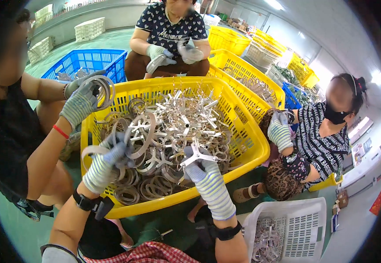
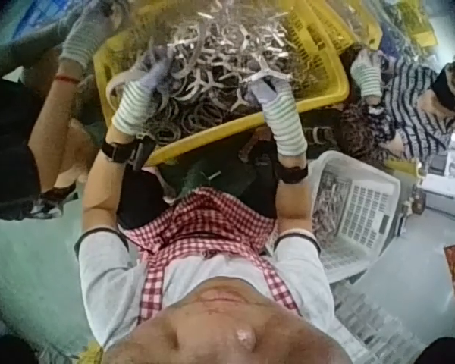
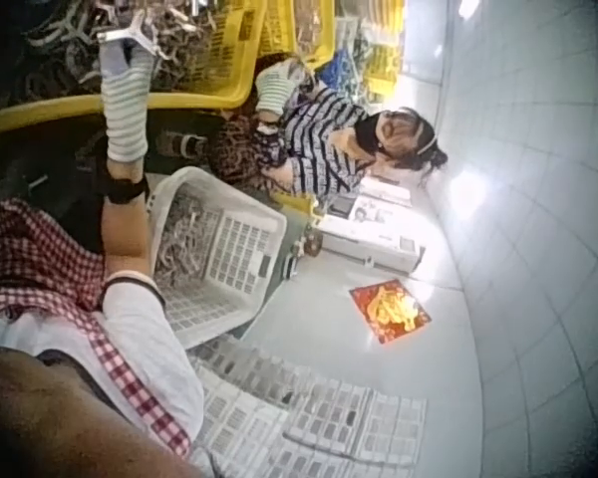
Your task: Sorting and cleaning plastic rings from a bin of scrap material.
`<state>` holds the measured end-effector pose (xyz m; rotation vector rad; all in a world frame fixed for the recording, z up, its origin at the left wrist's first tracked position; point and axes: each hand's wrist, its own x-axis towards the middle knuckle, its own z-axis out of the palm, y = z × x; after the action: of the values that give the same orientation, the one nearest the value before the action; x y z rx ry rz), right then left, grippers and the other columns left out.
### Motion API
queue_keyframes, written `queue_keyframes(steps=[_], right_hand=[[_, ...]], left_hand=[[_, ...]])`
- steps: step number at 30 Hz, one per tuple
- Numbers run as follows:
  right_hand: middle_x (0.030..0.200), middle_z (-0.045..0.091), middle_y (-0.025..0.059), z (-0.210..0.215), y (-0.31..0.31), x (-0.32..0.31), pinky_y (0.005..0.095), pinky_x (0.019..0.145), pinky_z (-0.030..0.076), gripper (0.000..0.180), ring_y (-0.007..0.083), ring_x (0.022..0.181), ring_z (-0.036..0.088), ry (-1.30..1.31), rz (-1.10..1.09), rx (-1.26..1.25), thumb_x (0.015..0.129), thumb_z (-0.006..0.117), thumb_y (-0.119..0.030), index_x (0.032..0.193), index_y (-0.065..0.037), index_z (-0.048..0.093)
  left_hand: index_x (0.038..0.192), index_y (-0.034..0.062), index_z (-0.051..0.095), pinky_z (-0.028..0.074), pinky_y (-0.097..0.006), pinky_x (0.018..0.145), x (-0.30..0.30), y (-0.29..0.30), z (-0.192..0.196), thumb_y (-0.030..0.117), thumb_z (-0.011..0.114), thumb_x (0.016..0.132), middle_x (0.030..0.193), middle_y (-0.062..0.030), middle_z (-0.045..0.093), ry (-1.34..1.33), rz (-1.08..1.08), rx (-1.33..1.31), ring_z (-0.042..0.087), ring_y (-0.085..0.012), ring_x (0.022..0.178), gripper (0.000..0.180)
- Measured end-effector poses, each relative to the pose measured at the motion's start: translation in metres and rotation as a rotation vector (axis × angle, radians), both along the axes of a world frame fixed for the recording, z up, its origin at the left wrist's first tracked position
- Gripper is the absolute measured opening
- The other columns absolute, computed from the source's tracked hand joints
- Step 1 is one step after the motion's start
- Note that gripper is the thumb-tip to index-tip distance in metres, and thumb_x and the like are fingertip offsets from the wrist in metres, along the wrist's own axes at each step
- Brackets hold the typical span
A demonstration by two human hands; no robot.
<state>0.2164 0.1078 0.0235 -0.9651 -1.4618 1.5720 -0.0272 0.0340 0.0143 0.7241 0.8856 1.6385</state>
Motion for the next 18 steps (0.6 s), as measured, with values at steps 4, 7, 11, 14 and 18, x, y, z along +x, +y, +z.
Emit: queue_keyframes(steps=[4, 7, 11, 14, 18], right_hand=[[0.1, 0.058, 0.0013, -0.002, -0.001, 0.002, 0.0244, 0.073, 0.049, 0.031, 0.0097, 0.083, 0.056, -0.258, 0.184, 0.293, 0.089, 0.062, -0.018, 0.116, -0.003, 0.057], [0.097, 0.061, 0.0048, -0.007, -0.002, -0.002, 0.0266, 0.08, 0.047, 0.028, 0.0131, 0.088, 0.057, -0.309, 0.225, 0.614, 0.089, 0.061, -0.015, 0.114, -0.001, 0.057], [0.094, 0.066, 0.0106, -0.002, -0.006, -0.004, 0.0306, 0.077, 0.05, 0.027, 0.0214, 0.085, 0.064, -0.399, 0.254, 0.492, 0.084, 0.066, -0.016, 0.108, -0.002, 0.062], [0.092, 0.067, 0.0141, -0.002, -0.003, -0.005, 0.0336, 0.076, 0.051, 0.03, 0.0275, 0.085, 0.065, -0.58, 0.282, 0.61, 0.082, 0.067, -0.02, 0.106, -0.003, 0.063], [0.091, 0.067, 0.0168, -0.004, -0.003, -0.004, 0.0373, 0.074, 0.051, 0.033, 0.0334, 0.087, 0.064, -0.717, 0.271, 0.617, 0.082, 0.067, -0.027, 0.105, -0.003, 0.064]], left_hand=[[0.102, 0.0088, 0.055, 0.043, -0.023, 0.053, -0.026, 0.004, -0.006, 0.024, 0.061, 0.09, 0.078, 0.0005, 0.056, -0.188, -0.027, 0.11, 0.041, -0.0048, 0.05, 0.02], [0.103, 0.008, 0.056, 0.043, -0.023, 0.054, -0.025, -0.002, 0.001, 0.025, 0.062, 0.089, 0.078, 0.0, 0.055, -0.171, -0.063, 0.111, 0.041, -0.0044, 0.05, 0.023], [0.103, 0.0065, 0.056, 0.043, -0.022, 0.054, -0.026, -0.006, 0.003, 0.027, 0.064, 0.088, 0.078, -0.001, 0.054, -0.078, -0.12, 0.091, 0.04, -0.0041, 0.051, 0.027], [0.104, 0.0053, 0.056, 0.044, -0.023, 0.055, -0.027, -0.007, 0.007, 0.027, 0.064, 0.087, 0.078, -0.0014, 0.054, -0.046, -0.144, 0.114, 0.041, -0.0044, 0.051, 0.029], [0.105, 0.0039, 0.056, 0.046, -0.024, 0.055, -0.026, -0.011, 0.014, 0.027, 0.065, 0.086, 0.078, -0.0023, 0.056, 0.165, -0.089, 0.021, 0.045, -0.005, 0.053, 0.031]])
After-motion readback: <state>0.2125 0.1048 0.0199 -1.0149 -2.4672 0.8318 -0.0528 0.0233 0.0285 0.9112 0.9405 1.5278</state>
